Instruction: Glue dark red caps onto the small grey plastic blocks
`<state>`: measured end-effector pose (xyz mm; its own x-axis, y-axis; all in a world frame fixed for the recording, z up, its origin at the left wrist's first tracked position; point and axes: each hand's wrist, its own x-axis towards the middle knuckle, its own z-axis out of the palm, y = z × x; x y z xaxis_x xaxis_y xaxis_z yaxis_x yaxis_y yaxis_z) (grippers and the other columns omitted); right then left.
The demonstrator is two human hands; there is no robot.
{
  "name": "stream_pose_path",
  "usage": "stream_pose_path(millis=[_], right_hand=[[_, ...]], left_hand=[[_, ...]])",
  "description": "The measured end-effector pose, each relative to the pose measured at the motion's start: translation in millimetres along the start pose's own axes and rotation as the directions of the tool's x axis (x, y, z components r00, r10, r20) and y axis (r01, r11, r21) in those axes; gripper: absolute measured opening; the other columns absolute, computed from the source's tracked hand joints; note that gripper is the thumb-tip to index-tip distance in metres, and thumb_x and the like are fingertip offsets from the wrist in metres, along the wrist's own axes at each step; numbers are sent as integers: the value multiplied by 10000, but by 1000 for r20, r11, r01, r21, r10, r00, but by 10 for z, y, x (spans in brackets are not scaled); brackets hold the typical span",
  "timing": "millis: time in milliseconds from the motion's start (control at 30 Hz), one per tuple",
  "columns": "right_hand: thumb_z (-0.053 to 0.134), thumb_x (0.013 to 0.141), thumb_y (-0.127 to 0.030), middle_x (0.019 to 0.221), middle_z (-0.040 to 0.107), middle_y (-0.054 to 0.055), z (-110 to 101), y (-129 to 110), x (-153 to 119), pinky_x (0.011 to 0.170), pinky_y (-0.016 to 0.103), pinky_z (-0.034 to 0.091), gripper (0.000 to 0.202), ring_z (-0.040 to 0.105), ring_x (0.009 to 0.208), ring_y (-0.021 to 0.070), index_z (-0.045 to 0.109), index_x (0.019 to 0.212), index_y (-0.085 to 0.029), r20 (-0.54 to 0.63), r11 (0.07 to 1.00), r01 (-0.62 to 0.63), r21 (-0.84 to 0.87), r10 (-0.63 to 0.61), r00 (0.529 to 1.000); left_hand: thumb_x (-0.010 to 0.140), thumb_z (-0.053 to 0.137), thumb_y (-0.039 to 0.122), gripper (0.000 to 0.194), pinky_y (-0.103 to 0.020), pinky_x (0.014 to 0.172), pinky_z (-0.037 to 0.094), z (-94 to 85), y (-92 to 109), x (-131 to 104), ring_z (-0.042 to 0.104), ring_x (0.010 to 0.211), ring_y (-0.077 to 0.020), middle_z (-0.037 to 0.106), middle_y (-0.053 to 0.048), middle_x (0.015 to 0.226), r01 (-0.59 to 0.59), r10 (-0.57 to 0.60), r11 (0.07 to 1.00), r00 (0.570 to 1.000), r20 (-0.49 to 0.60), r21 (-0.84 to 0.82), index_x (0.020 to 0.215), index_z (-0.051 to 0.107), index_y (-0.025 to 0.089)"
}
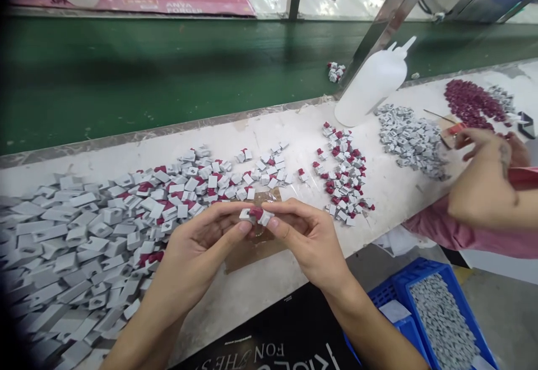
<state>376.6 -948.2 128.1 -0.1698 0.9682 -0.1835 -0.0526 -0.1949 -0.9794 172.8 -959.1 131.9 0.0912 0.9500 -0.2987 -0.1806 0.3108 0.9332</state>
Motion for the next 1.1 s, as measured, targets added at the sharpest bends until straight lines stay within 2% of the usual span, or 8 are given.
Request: stream_pose_path(millis=[133,267,367,467,600,800,933,1100], right_hand=[[903,1035,-337,989,865,42,4,-106,16,798,335,696,144,819,904,204,964,1165,-327,26,986,79,-147,-76,997],[937,1007,-329,964,861,32,18,-149,73,809,330,687,106,815,881,189,970,1107,-327,96,995,92,-44,-87,992],[927,1017,-329,975,844,38,27,-173,156,834,339,695,142,817,906,194,968,1153,-325,158,995,102,-15,-99,982],[923,1015,-320,986,837,44,36,-219,239,826,335,692,164,816,921,198,967,1173,-315,230,995,98,-30,-89,969],[931,1011,-318,929,812,23,76,-285,303,757,300,672,135,785,811,161,970,1140,-313,239,996,89,26,-92,967],[927,1019,-333,946,822,31,132,-304,341,700,296,685,124,801,781,169,969,1135,-326,209,993,77,91,-95,973],[945,1003,-379,902,820,38,117,-289,330,676,308,676,143,771,741,171,972,1119,-301,219,994,89,67,-101,971],[937,1011,-335,910,827,40,65,-304,237,731,311,654,116,771,807,180,975,1120,-329,241,991,120,55,-130,962]], left_hand=[[1045,846,342,118,-337,922,731,-25,33,-15,850,1016,-247,876,-63,1177,-25,23,998,999,36,62,1127,909,286],[1027,840,349,97,-332,833,709,-89,131,-31,820,932,-246,861,-56,1121,-65,61,987,998,26,147,1079,910,306],[1033,831,414,138,-323,725,686,-180,190,-19,785,816,-235,856,-64,1070,-150,140,956,988,57,254,1087,918,321],[1026,835,410,132,-319,723,683,-250,245,-3,812,839,-250,857,-62,1036,-154,145,944,988,52,291,1080,924,327],[1036,836,371,127,-318,778,682,-253,314,17,832,892,-250,869,-61,1027,-104,95,970,994,50,219,1103,923,307],[996,927,432,217,-318,791,704,-220,233,91,828,874,-233,866,-74,953,-8,12,997,999,47,-80,1092,898,240],[959,968,442,241,-325,779,699,-227,209,75,815,839,-230,830,-64,880,-12,13,997,1000,21,-80,1028,906,220],[934,990,374,163,-324,802,676,-218,364,-5,793,837,-219,817,-42,877,24,-21,999,992,123,-23,1018,916,256]])
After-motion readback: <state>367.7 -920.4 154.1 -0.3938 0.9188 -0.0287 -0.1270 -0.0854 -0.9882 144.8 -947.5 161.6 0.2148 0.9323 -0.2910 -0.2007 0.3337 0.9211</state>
